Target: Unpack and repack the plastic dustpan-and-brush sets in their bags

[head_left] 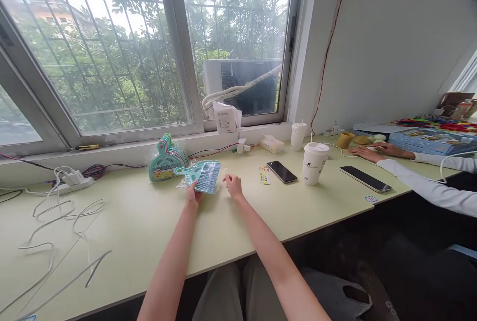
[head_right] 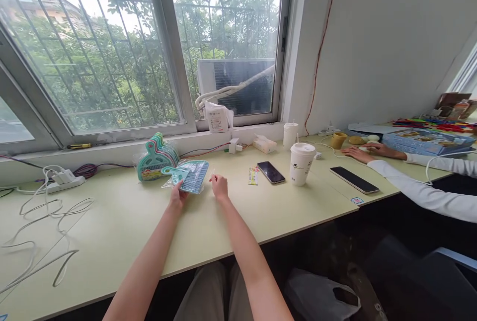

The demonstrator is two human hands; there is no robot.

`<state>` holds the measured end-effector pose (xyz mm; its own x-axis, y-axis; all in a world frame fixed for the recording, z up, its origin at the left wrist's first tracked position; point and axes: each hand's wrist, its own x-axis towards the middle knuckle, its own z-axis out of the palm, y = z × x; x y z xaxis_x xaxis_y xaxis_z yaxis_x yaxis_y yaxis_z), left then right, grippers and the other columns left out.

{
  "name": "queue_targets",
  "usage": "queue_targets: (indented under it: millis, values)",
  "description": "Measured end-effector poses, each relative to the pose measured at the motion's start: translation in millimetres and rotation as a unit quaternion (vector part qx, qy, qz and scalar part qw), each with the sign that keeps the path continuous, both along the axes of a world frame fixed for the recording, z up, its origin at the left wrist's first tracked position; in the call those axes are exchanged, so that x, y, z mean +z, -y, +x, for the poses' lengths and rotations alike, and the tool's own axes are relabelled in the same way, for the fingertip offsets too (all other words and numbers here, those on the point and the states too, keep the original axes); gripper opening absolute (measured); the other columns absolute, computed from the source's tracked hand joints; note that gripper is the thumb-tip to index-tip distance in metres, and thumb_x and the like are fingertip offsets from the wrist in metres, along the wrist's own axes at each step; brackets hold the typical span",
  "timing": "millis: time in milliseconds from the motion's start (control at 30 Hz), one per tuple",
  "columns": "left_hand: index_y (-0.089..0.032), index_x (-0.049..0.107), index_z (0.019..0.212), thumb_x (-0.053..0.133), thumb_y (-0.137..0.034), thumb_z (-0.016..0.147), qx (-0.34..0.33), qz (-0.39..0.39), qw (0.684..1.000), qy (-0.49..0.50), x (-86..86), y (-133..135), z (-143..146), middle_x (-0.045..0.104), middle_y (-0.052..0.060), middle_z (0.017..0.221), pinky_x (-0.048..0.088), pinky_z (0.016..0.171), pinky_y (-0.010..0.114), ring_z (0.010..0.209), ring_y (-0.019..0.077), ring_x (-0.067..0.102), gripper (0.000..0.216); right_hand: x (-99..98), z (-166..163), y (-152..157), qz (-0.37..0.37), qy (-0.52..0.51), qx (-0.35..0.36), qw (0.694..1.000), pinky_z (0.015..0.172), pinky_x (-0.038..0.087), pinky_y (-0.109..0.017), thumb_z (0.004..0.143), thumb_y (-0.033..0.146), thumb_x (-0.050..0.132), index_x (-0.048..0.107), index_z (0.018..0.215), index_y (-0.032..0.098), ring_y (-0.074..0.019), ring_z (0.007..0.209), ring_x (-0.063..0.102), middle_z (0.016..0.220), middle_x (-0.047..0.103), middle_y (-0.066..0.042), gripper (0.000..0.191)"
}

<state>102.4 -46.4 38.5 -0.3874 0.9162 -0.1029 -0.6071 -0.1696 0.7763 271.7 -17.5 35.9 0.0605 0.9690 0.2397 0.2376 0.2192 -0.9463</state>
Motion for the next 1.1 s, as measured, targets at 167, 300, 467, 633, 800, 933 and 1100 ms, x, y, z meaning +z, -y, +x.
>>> queue_targets:
  millis: [167, 300, 467, 633, 800, 933, 1100]
  values:
    - [-0.017, 0.061, 0.110, 0.064, -0.015, 0.080, -0.068, 0.032, 0.997, -0.031, 1.3, 5.0, 4.0, 0.071, 0.004, 0.090, 0.056, 0.059, 0.023, 0.068, 0.0129, 0.067, 0.031, -1.0, -16.7, 5.1, -0.020, -0.092, 0.041, 0.995, 0.058, 0.051, -0.024, 0.087, 0.033, 0.051, 0.059, 0.091, 0.020, -0.0138, 0.063, 0.063, 0.079, 0.065, -0.002, 0.016]
    - [-0.016, 0.062, 0.106, 0.063, -0.016, 0.080, -0.076, 0.039, 0.996, -0.024, 0.5, 3.8, 1.2, 0.071, 0.004, 0.090, 0.057, 0.060, 0.022, 0.070, 0.0124, 0.067, 0.025, 3.3, -1.8, 3.0, 0.090, -0.059, -0.093, 0.990, 0.079, 0.052, -0.034, 0.084, 0.029, 0.053, 0.053, 0.107, 0.019, -0.0187, 0.088, 0.062, 0.106, 0.061, -0.011, 0.025]
    - [-0.015, 0.063, 0.101, 0.062, -0.017, 0.080, -0.076, 0.039, 0.996, -0.041, -0.7, 0.9, -0.5, 0.071, 0.005, 0.091, 0.056, 0.061, 0.021, 0.072, 0.0125, 0.067, 0.021, 6.8, 6.3, 1.3, 0.240, 0.020, -0.013, 0.971, 0.091, 0.048, -0.034, 0.088, 0.021, 0.047, 0.059, 0.102, 0.021, -0.0181, 0.099, 0.060, 0.106, 0.063, -0.008, 0.019]
    - [-0.021, 0.060, 0.113, 0.065, -0.015, 0.077, -0.073, 0.057, 0.994, -0.062, 0.2, -0.3, 4.2, 0.070, 0.002, 0.094, 0.055, 0.063, 0.020, 0.075, 0.0116, 0.066, 0.037, -6.3, -5.0, -8.4, -0.037, -0.050, 0.121, 0.991, 0.069, 0.053, -0.027, 0.092, 0.030, 0.051, 0.056, 0.081, 0.020, -0.0118, 0.058, 0.062, 0.068, 0.064, 0.000, 0.016]
    - [-0.014, 0.063, 0.108, 0.062, -0.024, 0.080, -0.137, 0.026, 0.986, -0.087, 5.8, 4.3, 5.2, 0.069, 0.008, 0.101, 0.056, 0.070, 0.025, 0.082, 0.0154, 0.066, 0.030, -5.5, -0.5, -12.6, -0.128, -0.251, 0.100, 0.954, 0.068, 0.056, -0.021, 0.089, 0.021, 0.060, 0.052, 0.098, 0.018, -0.0091, 0.062, 0.066, 0.073, 0.067, 0.001, 0.012]
    - [-0.018, 0.062, 0.117, 0.062, -0.038, 0.082, -0.195, 0.015, 0.970, -0.144, 13.1, 9.4, -1.9, 0.068, 0.008, 0.109, 0.056, 0.079, 0.034, 0.091, 0.0200, 0.065, 0.040, 2.8, 10.6, -10.7, -0.179, -0.334, 0.109, 0.919, 0.072, 0.059, -0.026, 0.084, 0.012, 0.065, 0.050, 0.104, 0.018, -0.0101, 0.065, 0.067, 0.078, 0.068, 0.001, 0.026]
    - [-0.018, 0.065, 0.111, 0.049, -0.052, 0.085, -0.137, -0.025, 0.964, -0.224, 8.8, 3.1, -17.8, 0.069, 0.009, 0.102, 0.056, 0.076, 0.038, 0.087, 0.0208, 0.066, 0.045, 6.1, 21.0, -5.9, -0.188, -0.305, 0.135, 0.924, 0.075, 0.060, -0.031, 0.078, 0.010, 0.071, 0.054, 0.094, 0.016, -0.0131, 0.067, 0.068, 0.078, 0.068, -0.001, 0.024]
